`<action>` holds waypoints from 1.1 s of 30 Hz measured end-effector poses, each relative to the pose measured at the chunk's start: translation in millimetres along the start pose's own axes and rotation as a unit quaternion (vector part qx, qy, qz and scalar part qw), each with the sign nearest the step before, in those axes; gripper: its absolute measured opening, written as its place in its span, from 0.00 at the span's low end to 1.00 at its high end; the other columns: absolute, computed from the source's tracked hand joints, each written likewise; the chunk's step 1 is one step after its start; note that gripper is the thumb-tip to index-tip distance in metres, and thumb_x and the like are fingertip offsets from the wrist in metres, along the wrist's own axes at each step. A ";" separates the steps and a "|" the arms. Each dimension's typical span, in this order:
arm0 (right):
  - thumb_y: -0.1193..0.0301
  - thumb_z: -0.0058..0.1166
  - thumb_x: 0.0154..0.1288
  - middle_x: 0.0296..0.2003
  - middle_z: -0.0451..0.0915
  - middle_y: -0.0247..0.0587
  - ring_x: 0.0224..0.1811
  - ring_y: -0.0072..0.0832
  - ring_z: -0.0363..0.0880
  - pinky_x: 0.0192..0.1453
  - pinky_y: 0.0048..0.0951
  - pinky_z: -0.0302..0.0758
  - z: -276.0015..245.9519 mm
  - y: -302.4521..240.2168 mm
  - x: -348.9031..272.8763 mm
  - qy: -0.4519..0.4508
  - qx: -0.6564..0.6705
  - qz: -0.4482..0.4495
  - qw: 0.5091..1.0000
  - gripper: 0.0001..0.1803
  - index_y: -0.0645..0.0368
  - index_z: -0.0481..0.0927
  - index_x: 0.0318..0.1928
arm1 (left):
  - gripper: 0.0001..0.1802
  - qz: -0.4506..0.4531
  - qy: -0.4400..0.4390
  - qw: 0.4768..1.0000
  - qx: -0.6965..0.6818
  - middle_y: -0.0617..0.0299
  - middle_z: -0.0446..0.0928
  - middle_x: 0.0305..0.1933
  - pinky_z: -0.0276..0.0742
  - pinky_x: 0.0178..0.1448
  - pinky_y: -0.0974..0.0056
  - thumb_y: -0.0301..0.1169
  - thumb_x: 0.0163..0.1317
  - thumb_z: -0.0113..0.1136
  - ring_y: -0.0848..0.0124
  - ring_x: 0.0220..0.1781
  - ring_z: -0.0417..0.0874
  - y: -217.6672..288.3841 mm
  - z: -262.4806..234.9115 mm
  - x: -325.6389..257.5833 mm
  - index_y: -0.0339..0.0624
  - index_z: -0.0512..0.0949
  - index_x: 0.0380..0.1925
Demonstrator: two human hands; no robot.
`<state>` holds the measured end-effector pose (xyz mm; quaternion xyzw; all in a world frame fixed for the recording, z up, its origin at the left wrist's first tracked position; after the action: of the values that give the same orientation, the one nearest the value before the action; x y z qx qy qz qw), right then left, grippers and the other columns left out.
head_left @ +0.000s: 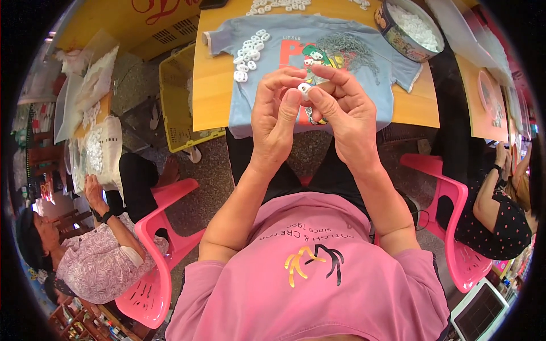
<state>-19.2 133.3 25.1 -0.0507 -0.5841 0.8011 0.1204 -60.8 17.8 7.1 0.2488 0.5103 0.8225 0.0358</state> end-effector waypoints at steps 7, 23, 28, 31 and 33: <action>0.75 0.59 0.66 0.39 0.82 0.38 0.30 0.16 0.74 0.34 0.16 0.71 -4.6 -0.9 -2.0 0.013 0.005 0.002 1.000 0.14 0.65 0.78 0.51 | 0.09 0.021 0.024 0.998 0.060 0.55 0.70 0.53 0.68 0.61 0.65 0.24 0.69 0.53 0.71 0.56 0.72 9.8 2.4 -3.0 0.36 0.73 0.47; 0.78 0.59 0.65 0.42 0.83 0.38 0.40 0.19 0.80 0.44 0.20 0.78 -9.2 0.1 -2.0 0.022 -0.063 -0.041 0.997 0.12 0.66 0.79 0.49 | 0.04 0.040 0.058 0.964 0.258 0.59 0.75 0.36 0.73 0.43 0.66 0.21 0.60 0.61 0.69 0.38 0.76 21.9 -1.0 2.4 0.35 0.74 0.32; 0.79 0.58 0.65 0.43 0.83 0.39 0.44 0.21 0.81 0.50 0.22 0.79 -11.3 -1.3 -0.3 0.003 -0.069 -0.059 0.996 0.12 0.67 0.79 0.49 | 0.05 0.027 0.047 0.962 0.267 0.58 0.74 0.34 0.72 0.42 0.66 0.21 0.58 0.60 0.68 0.37 0.76 19.2 -4.0 5.9 0.35 0.74 0.32; 0.80 0.58 0.65 0.44 0.83 0.40 0.45 0.22 0.81 0.51 0.23 0.79 -13.3 0.4 0.0 -0.006 -0.064 -0.030 0.997 0.12 0.67 0.79 0.49 | 0.05 0.020 0.028 0.968 0.249 0.59 0.74 0.34 0.73 0.43 0.67 0.21 0.58 0.60 0.70 0.37 0.76 17.7 -5.0 8.3 0.35 0.74 0.32; 0.80 0.58 0.65 0.44 0.83 0.41 0.46 0.23 0.81 0.52 0.24 0.78 -14.9 1.8 0.8 -0.009 -0.058 -0.027 0.998 0.12 0.68 0.79 0.49 | 0.05 0.015 0.016 0.971 0.238 0.60 0.74 0.34 0.73 0.44 0.67 0.21 0.58 0.60 0.71 0.37 0.77 20.4 -2.1 9.5 0.35 0.74 0.32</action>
<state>-16.9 146.8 18.8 -0.0345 -0.6316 0.7629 0.1335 -66.0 9.3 27.4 0.2448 0.6879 0.6818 -0.0453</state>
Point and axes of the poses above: each hand's wrist, its own x-axis towards the middle knuckle, its own z-axis out of the palm, y = z × x, the point moved 6 cm from there along x, towards the middle knuckle
